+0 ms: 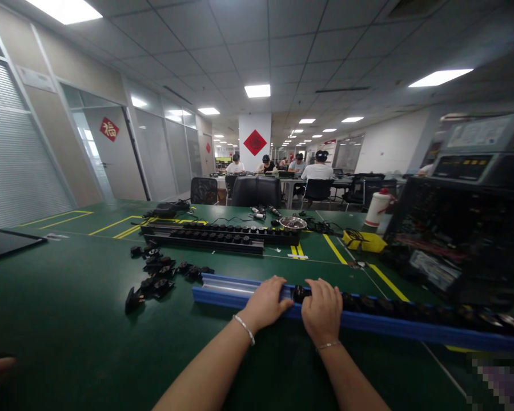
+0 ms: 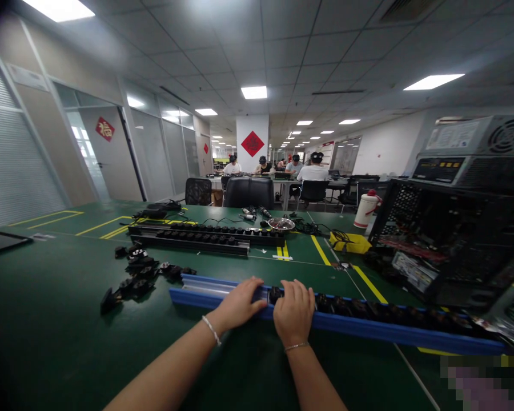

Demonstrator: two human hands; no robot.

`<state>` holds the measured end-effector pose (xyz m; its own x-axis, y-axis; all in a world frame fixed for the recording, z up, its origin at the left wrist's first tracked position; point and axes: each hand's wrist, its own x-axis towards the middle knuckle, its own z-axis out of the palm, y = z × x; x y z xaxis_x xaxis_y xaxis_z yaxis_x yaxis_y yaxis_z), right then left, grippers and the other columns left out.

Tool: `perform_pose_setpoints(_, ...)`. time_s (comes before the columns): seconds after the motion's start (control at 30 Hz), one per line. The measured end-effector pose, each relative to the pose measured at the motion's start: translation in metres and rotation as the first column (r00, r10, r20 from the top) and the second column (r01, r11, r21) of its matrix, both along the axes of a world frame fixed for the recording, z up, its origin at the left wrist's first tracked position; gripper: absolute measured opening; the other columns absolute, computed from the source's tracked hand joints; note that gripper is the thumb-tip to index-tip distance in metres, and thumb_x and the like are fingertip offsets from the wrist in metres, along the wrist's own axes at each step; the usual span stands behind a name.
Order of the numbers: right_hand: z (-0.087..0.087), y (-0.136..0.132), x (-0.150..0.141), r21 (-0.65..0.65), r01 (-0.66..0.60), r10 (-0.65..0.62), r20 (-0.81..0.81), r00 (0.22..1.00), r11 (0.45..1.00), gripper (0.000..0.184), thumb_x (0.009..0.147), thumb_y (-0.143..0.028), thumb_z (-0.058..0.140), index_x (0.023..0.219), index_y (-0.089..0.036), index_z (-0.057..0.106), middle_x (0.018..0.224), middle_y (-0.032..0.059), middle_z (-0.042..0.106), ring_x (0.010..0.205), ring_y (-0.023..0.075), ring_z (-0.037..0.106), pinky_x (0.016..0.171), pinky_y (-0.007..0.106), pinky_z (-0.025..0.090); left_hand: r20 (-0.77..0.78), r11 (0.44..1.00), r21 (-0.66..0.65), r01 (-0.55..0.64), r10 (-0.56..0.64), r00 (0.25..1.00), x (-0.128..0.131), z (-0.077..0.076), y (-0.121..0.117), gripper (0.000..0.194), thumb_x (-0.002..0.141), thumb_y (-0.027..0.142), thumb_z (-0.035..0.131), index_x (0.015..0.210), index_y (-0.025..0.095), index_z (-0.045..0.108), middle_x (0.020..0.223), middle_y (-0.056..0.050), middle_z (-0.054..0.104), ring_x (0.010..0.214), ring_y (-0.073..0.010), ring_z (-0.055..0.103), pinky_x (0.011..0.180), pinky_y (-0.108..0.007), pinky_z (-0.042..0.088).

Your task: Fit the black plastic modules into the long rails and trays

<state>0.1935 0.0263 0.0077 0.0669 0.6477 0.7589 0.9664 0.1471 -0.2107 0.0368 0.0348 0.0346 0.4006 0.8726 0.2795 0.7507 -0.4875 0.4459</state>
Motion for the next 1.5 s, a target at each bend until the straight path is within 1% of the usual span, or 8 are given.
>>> perform_pose_setpoints(0.07,-0.002,0.002,0.005,0.013,0.002,-0.002,-0.005,1.0,1.0,0.03,0.075,-0.013,0.04,0.097,-0.015,0.061,0.102,0.0092,0.063,0.107,0.0233,0.049,0.101,0.043,0.024,-0.009,1.0,-0.006,0.0,0.0,1.0,0.019,-0.002,0.001,0.049,0.078,0.041,0.056,0.121,0.019,0.048,0.123,-0.009,0.056,0.117,-0.0227,0.048,0.104,-0.039,0.032)
perform_pose_setpoints(0.17,-0.005,0.005,0.008,0.005,-0.015,0.015,-0.016,1.0,1.0,0.026,0.076,-0.015,0.042,0.09,-0.017,0.063,0.097,0.0072,0.064,0.104,0.0225,0.05,0.1,0.042,0.025,-0.02,0.999,0.004,-0.037,0.037,0.999,0.034,-0.002,0.005,0.042,0.078,0.038,0.055,0.116,0.022,0.052,0.117,-0.006,0.06,0.112,-0.0224,0.051,0.102,-0.042,0.031)
perform_pose_setpoints(0.3,-0.006,0.006,0.008,-0.014,-0.029,0.029,-0.046,0.999,0.999,0.023,0.077,-0.016,0.042,0.084,-0.018,0.063,0.093,0.0057,0.065,0.098,0.0209,0.053,0.099,0.04,0.025,-0.057,0.998,-0.021,-0.057,0.056,0.997,0.037,0.002,0.013,0.035,0.077,0.039,0.057,0.109,0.026,0.057,0.11,-0.003,0.064,0.105,-0.0211,0.055,0.094,-0.037,0.038)
perform_pose_setpoints(0.43,-0.004,0.005,0.007,-0.023,-0.047,0.045,-0.084,0.995,0.999,0.021,0.076,-0.017,0.043,0.081,-0.019,0.063,0.09,0.0044,0.065,0.092,0.0194,0.054,0.099,0.04,0.024,-0.089,0.997,-0.047,-0.056,0.052,0.995,0.034,0.006,0.019,0.032,0.075,0.04,0.059,0.105,0.026,0.06,0.107,-0.002,0.066,0.101,-0.0222,0.057,0.089,-0.037,0.041)
perform_pose_setpoints(0.73,-0.005,0.005,0.007,-0.021,-0.046,0.043,-0.102,0.994,0.999,0.022,0.075,-0.016,0.043,0.079,-0.019,0.064,0.091,0.0047,0.065,0.092,0.0192,0.054,0.1,0.04,0.023,-0.098,0.997,-0.071,0.001,-0.008,0.995,0.02,0.009,0.021,0.033,0.076,0.04,0.06,0.105,0.025,0.06,0.103,-0.002,0.067,0.095,-0.0189,0.059,0.084,-0.028,0.044)
perform_pose_setpoints(0.97,-0.007,0.007,0.007,-0.018,-0.031,0.03,-0.068,0.997,0.999,0.025,0.074,-0.016,0.043,0.087,-0.018,0.064,0.095,0.0056,0.065,0.093,0.0197,0.054,0.1,0.04,0.023,-0.115,0.996,-0.092,-0.005,-0.006,0.993,0.007,0.013,0.021,0.034,0.075,0.041,0.06,0.107,0.026,0.06,0.106,-0.002,0.066,0.099,-0.0203,0.059,0.087,-0.029,0.043)
perform_pose_setpoints(1.2,-0.007,0.006,0.007,-0.012,-0.025,0.025,-0.057,0.998,1.0,0.025,0.073,-0.015,0.043,0.086,-0.018,0.064,0.095,0.006,0.065,0.093,0.0199,0.054,0.101,0.04,0.022,-0.122,0.995,-0.09,-0.032,0.021,0.992,-0.009,0.014,0.019,0.034,0.076,0.039,0.059,0.108,0.026,0.06,0.107,-0.002,0.066,0.1,-0.0205,0.058,0.089,-0.03,0.042)
perform_pose_setpoints(1.5,-0.008,0.006,0.007,-0.004,-0.025,0.025,-0.052,0.998,1.0,0.025,0.071,-0.015,0.043,0.084,-0.019,0.064,0.093,0.0051,0.064,0.092,0.0193,0.053,0.1,0.04,0.022,-0.145,0.992,-0.109,-0.071,0.055,0.988,-0.041,0.017,0.018,0.033,0.077,0.036,0.058,0.107,0.025,0.06,0.107,-0.003,0.066,0.1,-0.0206,0.058,0.089,-0.031,0.041)
